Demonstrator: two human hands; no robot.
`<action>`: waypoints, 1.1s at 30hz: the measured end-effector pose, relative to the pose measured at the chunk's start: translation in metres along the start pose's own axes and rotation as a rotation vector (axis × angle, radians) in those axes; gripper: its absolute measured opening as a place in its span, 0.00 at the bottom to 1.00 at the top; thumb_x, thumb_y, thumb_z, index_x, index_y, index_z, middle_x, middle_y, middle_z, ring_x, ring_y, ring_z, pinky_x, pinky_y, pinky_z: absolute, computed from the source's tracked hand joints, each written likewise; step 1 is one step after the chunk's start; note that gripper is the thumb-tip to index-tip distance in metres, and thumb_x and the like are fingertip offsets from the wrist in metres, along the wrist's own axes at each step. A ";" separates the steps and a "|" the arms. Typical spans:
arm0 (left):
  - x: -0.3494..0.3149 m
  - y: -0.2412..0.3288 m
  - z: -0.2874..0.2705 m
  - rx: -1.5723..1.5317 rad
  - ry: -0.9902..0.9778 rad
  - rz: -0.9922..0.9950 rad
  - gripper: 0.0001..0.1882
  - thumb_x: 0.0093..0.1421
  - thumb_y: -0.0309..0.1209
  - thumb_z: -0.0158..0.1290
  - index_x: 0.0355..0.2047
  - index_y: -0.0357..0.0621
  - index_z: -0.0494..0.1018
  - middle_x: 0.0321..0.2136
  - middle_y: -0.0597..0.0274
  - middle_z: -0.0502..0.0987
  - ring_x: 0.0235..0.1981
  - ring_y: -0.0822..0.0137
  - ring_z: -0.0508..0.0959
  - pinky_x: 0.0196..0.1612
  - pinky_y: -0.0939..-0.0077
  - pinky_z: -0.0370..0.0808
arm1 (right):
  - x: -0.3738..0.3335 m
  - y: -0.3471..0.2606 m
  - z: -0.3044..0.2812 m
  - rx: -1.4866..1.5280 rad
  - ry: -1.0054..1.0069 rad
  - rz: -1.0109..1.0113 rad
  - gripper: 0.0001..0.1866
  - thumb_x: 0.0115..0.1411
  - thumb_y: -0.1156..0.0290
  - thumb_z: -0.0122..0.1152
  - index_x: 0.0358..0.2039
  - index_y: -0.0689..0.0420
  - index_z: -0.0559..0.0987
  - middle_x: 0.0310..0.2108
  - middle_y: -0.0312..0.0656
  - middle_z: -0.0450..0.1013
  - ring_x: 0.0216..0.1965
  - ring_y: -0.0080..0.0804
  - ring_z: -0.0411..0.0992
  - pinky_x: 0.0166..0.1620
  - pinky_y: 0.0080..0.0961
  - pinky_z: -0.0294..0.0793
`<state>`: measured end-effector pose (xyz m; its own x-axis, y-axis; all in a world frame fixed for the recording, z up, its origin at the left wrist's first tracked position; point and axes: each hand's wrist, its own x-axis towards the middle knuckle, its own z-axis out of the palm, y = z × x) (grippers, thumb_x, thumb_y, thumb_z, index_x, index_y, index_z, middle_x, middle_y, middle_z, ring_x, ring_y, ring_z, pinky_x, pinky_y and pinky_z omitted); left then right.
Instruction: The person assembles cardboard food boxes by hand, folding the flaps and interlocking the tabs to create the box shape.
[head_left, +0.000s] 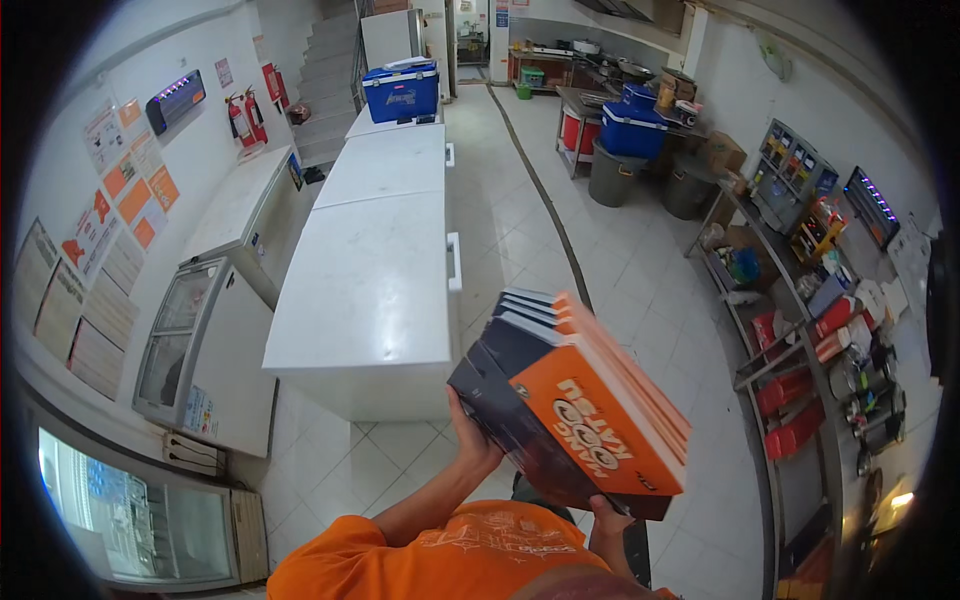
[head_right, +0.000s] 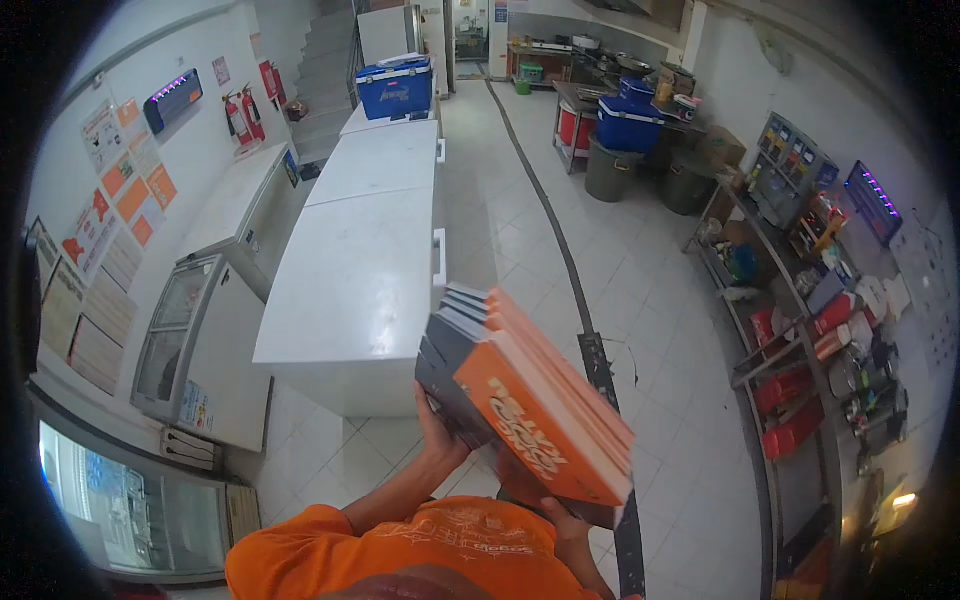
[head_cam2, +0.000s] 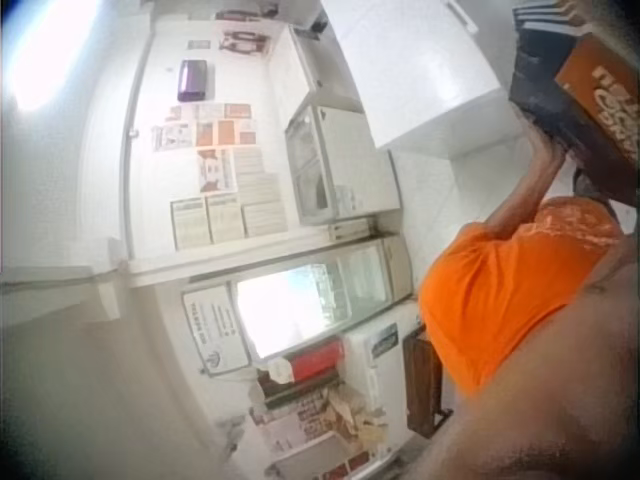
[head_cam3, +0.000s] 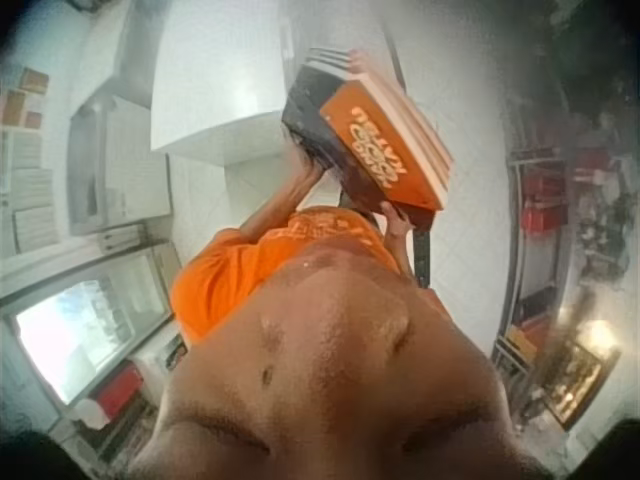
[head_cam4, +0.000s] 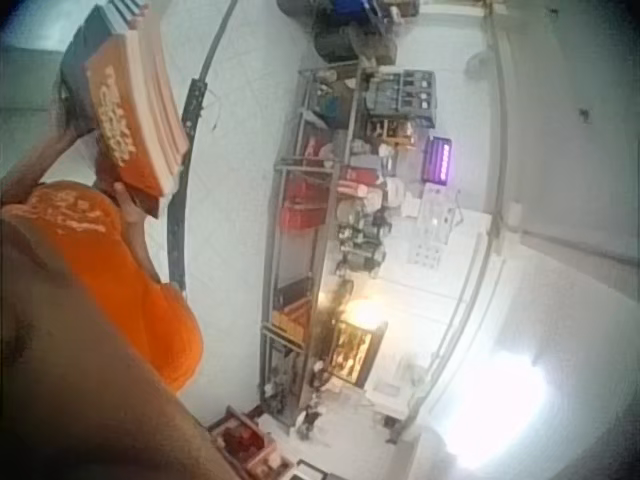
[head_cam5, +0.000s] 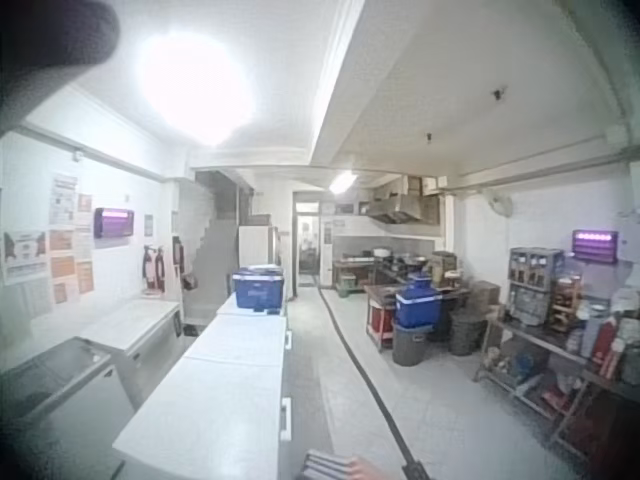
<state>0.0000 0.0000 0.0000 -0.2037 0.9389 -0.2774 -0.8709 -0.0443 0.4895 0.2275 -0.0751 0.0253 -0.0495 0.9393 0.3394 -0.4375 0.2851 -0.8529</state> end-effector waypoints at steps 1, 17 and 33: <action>0.005 0.000 0.009 -0.049 0.053 -0.104 0.55 0.56 0.79 0.32 0.69 0.50 0.54 0.68 0.61 0.57 0.66 0.53 0.60 0.66 0.47 0.60 | 0.011 -0.001 -0.003 -0.035 0.024 0.086 0.37 0.53 0.66 0.75 0.61 0.58 0.68 0.56 0.42 0.72 0.56 0.40 0.71 0.59 0.43 0.72; 0.327 0.046 0.012 -0.347 0.268 0.203 0.55 0.55 0.79 0.27 0.72 0.56 0.46 0.71 0.53 0.50 0.69 0.46 0.55 0.68 0.42 0.57 | 0.451 0.146 0.019 -0.243 -0.535 0.400 0.26 0.51 0.62 0.77 0.46 0.63 0.79 0.40 0.42 0.80 0.41 0.27 0.77 0.44 0.27 0.76; 0.669 0.206 0.049 -0.167 0.424 0.457 0.42 0.66 0.69 0.32 0.61 0.45 0.66 0.58 0.56 0.71 0.58 0.57 0.71 0.61 0.61 0.69 | 0.759 0.364 0.096 -0.116 -0.379 0.621 0.29 0.59 0.70 0.70 0.57 0.62 0.69 0.50 0.43 0.74 0.51 0.31 0.73 0.53 0.27 0.72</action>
<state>-0.2938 0.6357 -0.0440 -0.7000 0.5980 -0.3903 -0.7052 -0.4927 0.5098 -0.0552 0.7230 0.0107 -0.5731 0.8101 -0.1235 -0.1313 -0.2396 -0.9619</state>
